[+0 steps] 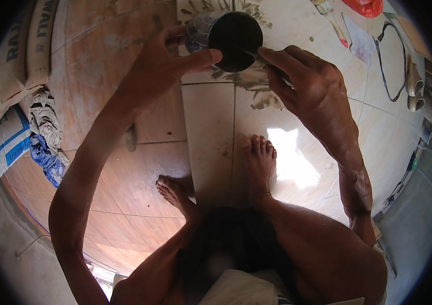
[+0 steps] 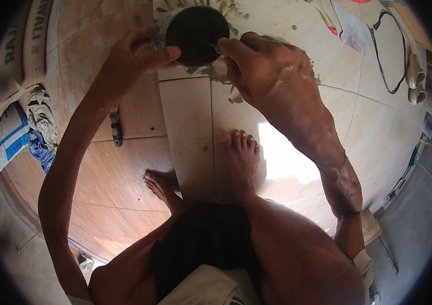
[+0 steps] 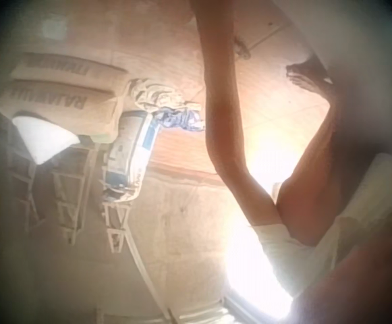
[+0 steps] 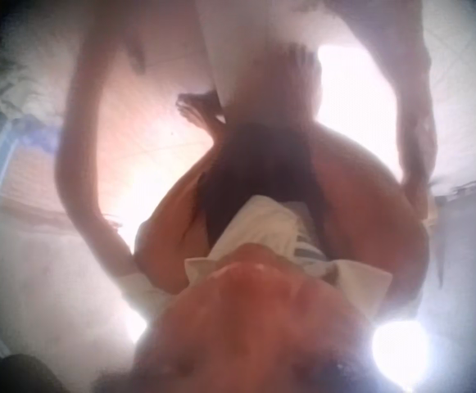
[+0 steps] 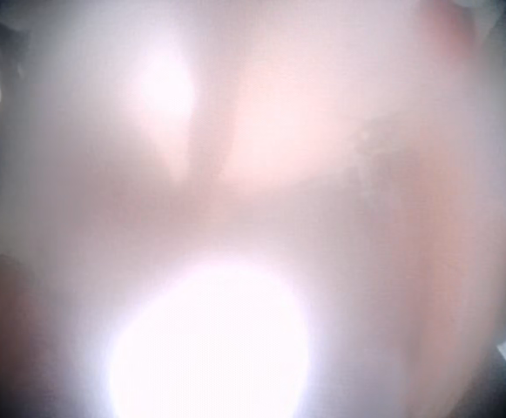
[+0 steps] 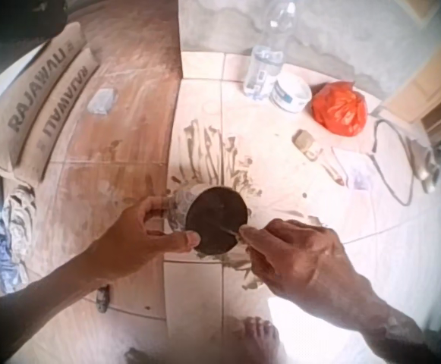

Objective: The person sits on the floor and uses a trowel to scoop grout from a small container, applying it into the gaps between floor tiles. They repeatedly spread and smooth the grout along the tile seams.

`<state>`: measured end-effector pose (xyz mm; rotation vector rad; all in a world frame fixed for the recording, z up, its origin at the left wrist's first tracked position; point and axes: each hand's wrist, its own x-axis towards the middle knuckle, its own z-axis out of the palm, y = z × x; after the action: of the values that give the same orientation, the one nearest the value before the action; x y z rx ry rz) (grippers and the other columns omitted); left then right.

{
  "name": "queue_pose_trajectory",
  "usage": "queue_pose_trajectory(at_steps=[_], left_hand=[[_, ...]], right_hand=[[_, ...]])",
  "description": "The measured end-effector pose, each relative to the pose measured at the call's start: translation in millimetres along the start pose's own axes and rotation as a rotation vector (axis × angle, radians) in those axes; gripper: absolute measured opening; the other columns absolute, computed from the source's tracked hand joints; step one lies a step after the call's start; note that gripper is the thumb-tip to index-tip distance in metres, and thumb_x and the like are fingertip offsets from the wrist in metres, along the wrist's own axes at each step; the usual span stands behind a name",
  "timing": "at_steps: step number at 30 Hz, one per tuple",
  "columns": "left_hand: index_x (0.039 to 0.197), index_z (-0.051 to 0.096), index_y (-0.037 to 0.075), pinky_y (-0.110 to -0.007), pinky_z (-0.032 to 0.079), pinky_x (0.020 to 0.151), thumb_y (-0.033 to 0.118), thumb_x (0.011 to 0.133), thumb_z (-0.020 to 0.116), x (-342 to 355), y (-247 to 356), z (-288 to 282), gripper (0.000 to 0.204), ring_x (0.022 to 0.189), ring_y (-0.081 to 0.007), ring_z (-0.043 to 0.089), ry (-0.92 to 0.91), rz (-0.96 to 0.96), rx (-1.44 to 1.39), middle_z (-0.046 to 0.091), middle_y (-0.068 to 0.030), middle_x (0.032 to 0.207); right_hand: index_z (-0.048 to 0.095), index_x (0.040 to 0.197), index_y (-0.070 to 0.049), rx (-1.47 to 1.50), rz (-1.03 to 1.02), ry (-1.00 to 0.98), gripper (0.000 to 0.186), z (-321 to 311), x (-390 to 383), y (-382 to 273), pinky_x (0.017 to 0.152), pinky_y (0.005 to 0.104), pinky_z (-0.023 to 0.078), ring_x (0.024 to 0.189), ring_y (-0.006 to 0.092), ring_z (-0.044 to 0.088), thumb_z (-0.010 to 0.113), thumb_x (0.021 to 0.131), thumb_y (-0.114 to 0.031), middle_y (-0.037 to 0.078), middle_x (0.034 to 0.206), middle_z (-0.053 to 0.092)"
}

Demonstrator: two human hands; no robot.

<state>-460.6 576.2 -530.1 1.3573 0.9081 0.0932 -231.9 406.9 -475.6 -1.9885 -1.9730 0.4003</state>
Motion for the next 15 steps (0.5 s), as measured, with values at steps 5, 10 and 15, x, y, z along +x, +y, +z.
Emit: queue_pose_trajectory(at_steps=[5,10,15], left_hand=[[0.165,0.039,-0.015,-0.037,0.056,0.112,0.036,0.094,0.095,0.5,-5.8,1.1,0.103,0.12,-0.0273,0.079,0.014,0.014,-0.009,0.066,-0.0249,0.148],[0.165,0.037,-0.016,-0.036,0.057,0.112,0.039,0.094,0.095,-2.7,1.2,-0.3,0.106,0.121,-0.0292,0.079,-0.023,-0.012,-0.059,0.068,-0.0237,0.145],[0.164,0.039,-0.016,-0.035,0.059,0.11,0.042,0.093,0.096,0.8,-5.9,0.6,0.108,0.12,-0.0284,0.08,-0.028,-0.014,-0.084,0.07,-0.0215,0.142]], right_hand=[[0.081,0.13,-0.004,0.187,0.068,0.043,0.034,-3.5,8.7,5.1,0.081,0.0381,0.068,0.09,0.0289,0.082,0.083,0.096,0.0,0.012,0.105,0.082],[0.081,0.131,-0.01,-0.142,-0.091,0.165,0.04,10.4,12.9,0.6,0.08,0.0387,0.067,0.096,0.0253,0.079,0.084,0.092,0.0,0.007,0.106,0.08],[0.075,0.128,-0.011,-0.113,-0.104,0.077,0.042,17.4,0.0,-9.2,0.075,0.0411,0.066,0.096,0.0253,0.074,0.083,0.087,-0.008,0.005,0.101,0.069]])
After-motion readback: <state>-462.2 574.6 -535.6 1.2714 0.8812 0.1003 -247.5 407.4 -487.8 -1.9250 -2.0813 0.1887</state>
